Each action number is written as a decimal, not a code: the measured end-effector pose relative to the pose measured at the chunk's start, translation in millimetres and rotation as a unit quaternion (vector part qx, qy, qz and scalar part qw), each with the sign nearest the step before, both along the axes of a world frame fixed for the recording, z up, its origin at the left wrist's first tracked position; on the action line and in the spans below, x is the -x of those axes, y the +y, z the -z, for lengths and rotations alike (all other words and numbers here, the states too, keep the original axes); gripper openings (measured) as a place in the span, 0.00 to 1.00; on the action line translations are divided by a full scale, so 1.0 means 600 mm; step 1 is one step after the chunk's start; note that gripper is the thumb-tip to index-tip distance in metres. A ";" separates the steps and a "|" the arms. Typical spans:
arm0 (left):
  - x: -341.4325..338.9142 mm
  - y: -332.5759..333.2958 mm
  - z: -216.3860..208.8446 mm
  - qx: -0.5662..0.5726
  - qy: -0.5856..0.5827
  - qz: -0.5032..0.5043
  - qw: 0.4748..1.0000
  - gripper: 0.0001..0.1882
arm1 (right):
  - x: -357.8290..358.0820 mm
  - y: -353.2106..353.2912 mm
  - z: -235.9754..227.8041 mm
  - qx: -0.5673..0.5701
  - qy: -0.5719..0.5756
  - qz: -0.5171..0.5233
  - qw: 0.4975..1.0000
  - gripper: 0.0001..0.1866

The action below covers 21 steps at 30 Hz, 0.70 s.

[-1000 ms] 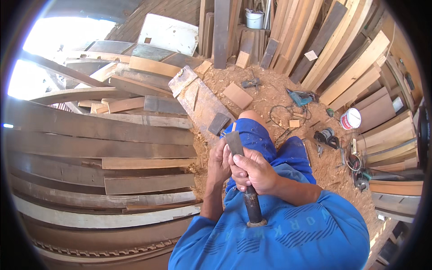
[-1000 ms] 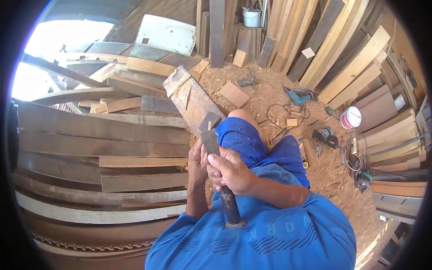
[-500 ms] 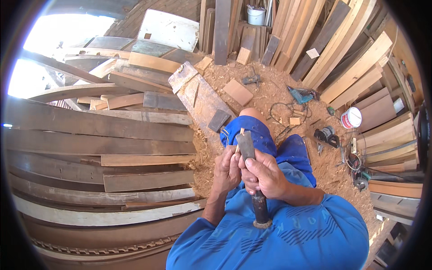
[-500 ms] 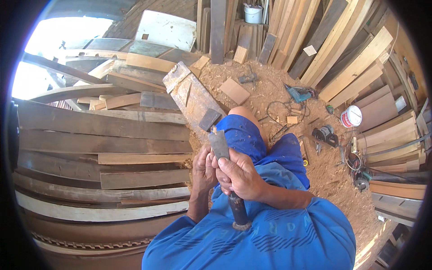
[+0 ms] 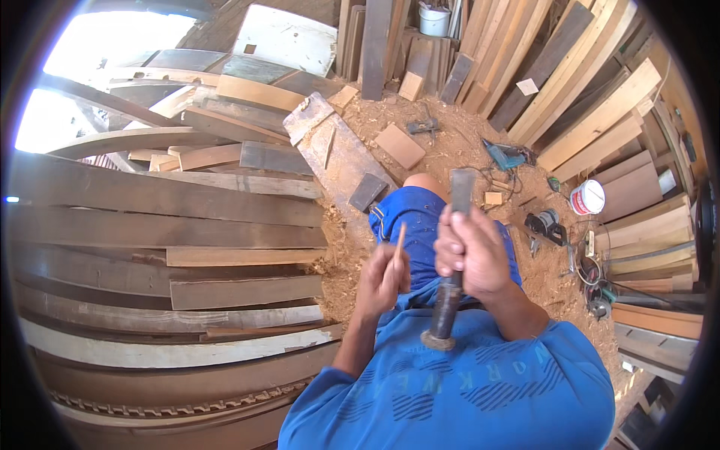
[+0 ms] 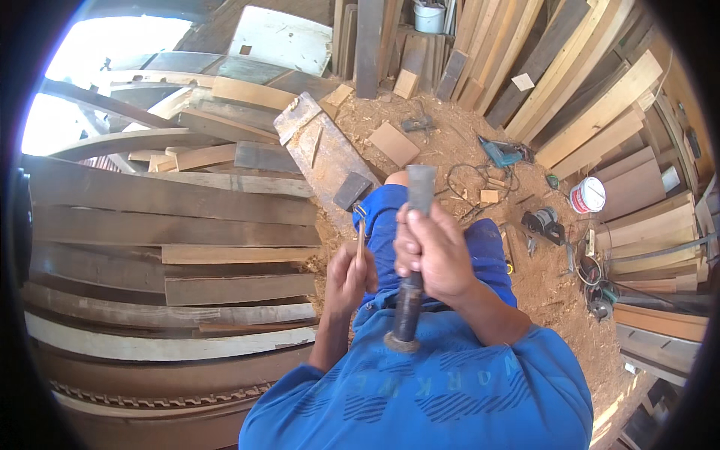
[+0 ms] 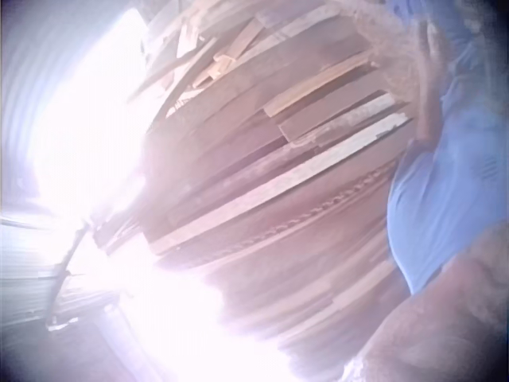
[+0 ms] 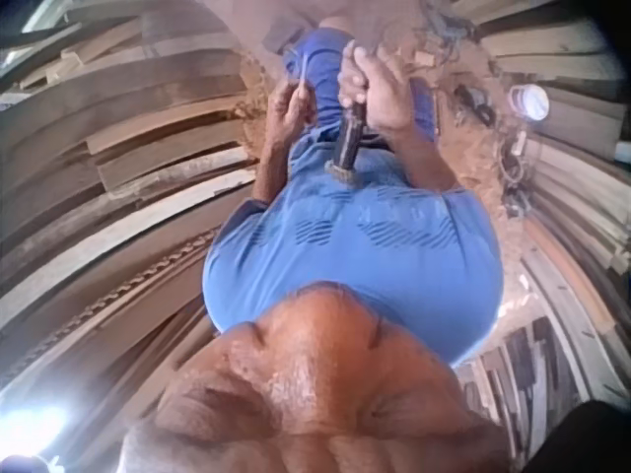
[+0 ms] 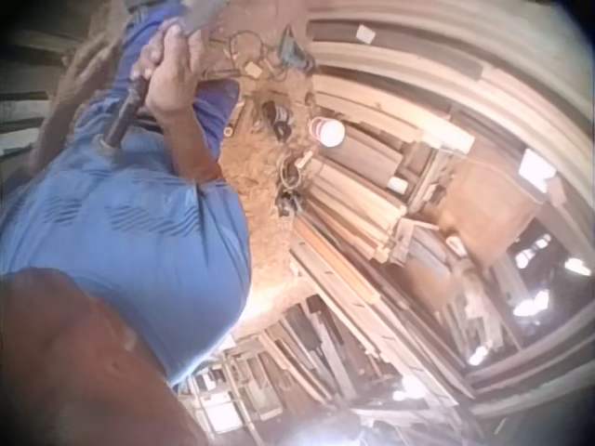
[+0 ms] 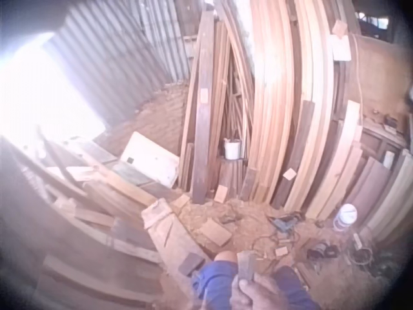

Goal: The person shapes a small piece of wood by hand using a chisel and later hits the chisel with a wooden mallet to carve out sections while holding the wood with their feet and hands.

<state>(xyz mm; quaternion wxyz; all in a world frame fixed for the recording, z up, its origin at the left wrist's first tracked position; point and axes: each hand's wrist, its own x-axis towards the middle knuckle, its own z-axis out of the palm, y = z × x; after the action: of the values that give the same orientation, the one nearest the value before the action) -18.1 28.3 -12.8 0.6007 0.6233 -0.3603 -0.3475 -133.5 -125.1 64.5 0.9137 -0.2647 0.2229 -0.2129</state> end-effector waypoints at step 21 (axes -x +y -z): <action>0.024 0.009 0.017 -0.039 -0.020 -0.088 0.995 0.07 | 0.003 -0.032 0.004 0.279 0.073 -0.010 0.958 0.09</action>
<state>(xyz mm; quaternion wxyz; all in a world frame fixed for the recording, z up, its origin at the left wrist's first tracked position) -32.8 33.7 -22.8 0.5967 0.6825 -0.3020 -0.2949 -135.5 -144.3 62.2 0.7870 -0.5260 0.2178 -0.2379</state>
